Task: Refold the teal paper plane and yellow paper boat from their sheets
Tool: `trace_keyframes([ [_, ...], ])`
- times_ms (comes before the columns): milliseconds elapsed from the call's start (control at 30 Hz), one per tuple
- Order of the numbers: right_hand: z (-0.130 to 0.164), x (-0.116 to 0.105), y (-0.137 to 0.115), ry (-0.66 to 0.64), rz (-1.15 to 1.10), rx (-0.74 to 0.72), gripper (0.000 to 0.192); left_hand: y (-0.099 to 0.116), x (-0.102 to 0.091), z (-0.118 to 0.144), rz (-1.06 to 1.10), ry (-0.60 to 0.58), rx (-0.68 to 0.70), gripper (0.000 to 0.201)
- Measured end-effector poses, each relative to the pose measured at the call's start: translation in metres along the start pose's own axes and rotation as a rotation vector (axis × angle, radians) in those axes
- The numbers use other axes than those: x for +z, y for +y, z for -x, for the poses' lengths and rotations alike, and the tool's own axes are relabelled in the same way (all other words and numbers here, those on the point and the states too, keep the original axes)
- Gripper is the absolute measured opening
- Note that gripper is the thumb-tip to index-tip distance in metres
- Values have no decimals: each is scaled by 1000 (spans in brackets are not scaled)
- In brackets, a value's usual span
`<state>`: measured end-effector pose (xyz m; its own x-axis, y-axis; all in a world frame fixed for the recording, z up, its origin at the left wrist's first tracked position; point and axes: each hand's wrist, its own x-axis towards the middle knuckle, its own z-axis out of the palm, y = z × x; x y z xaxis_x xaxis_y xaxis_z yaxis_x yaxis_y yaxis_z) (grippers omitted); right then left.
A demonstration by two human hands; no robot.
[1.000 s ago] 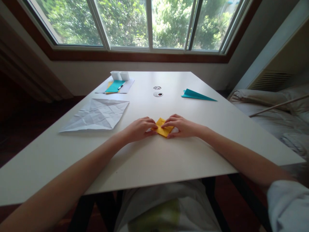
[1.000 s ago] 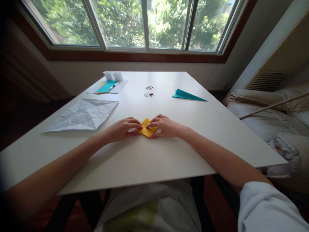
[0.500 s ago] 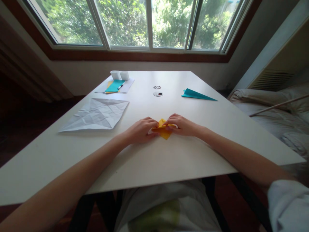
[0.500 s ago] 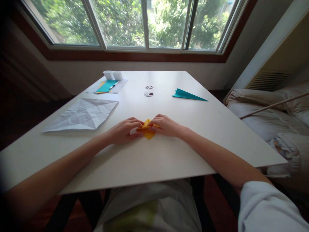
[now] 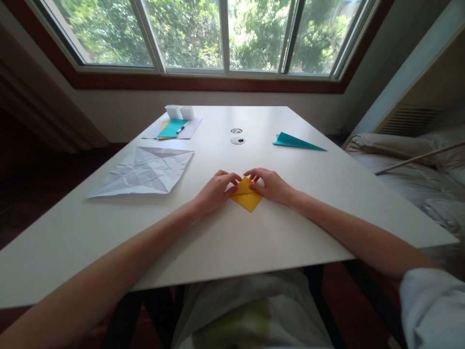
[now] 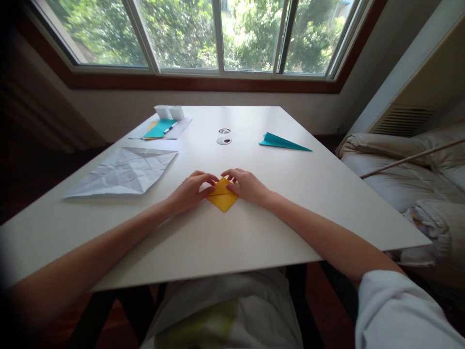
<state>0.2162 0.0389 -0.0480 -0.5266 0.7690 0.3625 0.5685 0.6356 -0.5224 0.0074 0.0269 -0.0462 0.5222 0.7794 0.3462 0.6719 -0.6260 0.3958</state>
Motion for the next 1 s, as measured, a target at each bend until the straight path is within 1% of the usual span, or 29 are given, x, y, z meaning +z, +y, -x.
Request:
trace_keyframes([
  [100,-1,2,5,-18,131,-66,21,-3,3,0,-105,4,98,17],
  [233,0,2,6,-65,229,-61,25,-4,3,0,-183,-6,164,18],
  [367,0,0,4,-85,280,-54,26,1,-4,0,-185,-81,262,22],
  [467,0,-2,2,-91,313,-52,26,3,-9,0,-208,-136,310,23],
  [533,1,-3,1,-90,325,-52,28,3,-12,0,-210,-147,335,24],
  [633,1,-3,-1,-85,318,-42,32,-1,-13,-1,-147,-144,375,25],
  [767,-1,-4,2,-120,237,-12,31,-6,-14,-3,-87,-174,363,27],
  [1000,-4,-19,17,-236,216,1,27,-9,-29,0,-153,-297,244,29],
])
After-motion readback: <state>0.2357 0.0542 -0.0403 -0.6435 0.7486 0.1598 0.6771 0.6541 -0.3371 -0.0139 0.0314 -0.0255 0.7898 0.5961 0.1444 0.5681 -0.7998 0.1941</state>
